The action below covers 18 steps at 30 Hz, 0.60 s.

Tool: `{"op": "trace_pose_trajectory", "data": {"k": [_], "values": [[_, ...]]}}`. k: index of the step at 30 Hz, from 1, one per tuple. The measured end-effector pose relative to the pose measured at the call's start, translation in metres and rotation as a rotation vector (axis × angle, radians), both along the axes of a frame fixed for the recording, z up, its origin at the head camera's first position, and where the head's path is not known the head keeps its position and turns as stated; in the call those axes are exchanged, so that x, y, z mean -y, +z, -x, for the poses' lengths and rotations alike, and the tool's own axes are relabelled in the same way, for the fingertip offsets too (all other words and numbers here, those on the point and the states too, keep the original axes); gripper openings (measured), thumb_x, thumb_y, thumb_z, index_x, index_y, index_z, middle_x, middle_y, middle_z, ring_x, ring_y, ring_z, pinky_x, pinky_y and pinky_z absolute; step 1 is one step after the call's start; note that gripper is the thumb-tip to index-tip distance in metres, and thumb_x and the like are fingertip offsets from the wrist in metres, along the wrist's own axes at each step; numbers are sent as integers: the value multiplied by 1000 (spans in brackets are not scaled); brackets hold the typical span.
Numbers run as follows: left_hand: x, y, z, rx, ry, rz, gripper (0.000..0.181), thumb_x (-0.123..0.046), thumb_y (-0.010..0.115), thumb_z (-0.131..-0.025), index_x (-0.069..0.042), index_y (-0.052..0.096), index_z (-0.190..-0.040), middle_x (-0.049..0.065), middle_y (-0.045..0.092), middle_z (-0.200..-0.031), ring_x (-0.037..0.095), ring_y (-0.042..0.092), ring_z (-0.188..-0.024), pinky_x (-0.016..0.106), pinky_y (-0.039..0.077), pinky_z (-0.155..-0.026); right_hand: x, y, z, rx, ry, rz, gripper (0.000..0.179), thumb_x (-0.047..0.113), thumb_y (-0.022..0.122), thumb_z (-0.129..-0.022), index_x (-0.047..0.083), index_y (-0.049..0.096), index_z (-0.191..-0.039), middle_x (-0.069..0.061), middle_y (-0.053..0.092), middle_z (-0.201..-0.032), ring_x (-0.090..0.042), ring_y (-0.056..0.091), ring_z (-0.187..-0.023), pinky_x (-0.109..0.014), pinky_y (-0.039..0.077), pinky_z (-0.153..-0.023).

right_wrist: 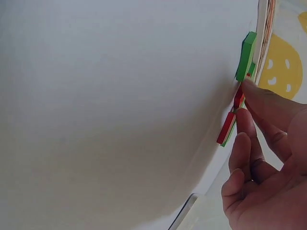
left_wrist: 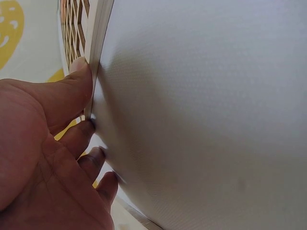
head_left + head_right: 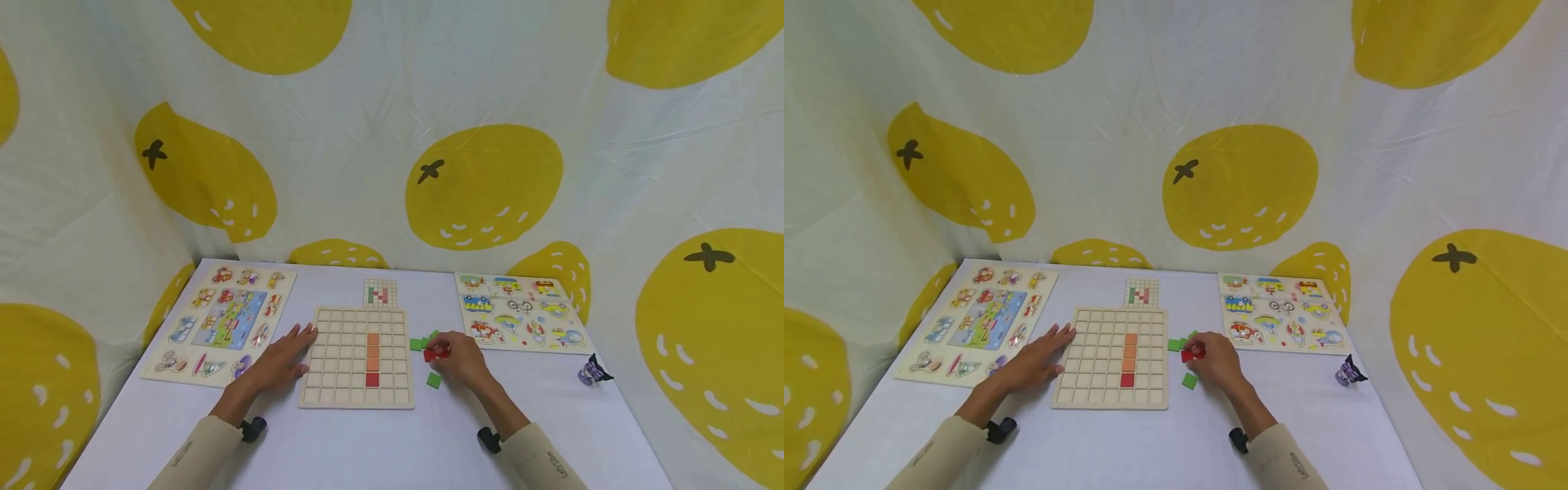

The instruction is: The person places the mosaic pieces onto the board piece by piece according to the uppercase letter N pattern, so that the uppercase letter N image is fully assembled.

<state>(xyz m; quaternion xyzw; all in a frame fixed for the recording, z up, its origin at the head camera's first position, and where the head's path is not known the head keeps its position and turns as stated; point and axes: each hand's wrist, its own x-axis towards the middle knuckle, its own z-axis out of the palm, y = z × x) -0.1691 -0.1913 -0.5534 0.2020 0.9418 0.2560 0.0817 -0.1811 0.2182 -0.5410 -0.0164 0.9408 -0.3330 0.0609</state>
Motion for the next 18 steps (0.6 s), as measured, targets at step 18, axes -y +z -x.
{"op": "trace_pose_trajectory", "data": {"k": [18], "values": [[-1,4,-2,3,8,-10,76,-8,72,-98,-5,36,-165,19,30,-174,50,21,-162,73,26,-125,10,7,-2,-3,21,-61,20,14,93,-81,20,76,-88,3,64,-85,-17,56,-84,-30,47,-73]]}}
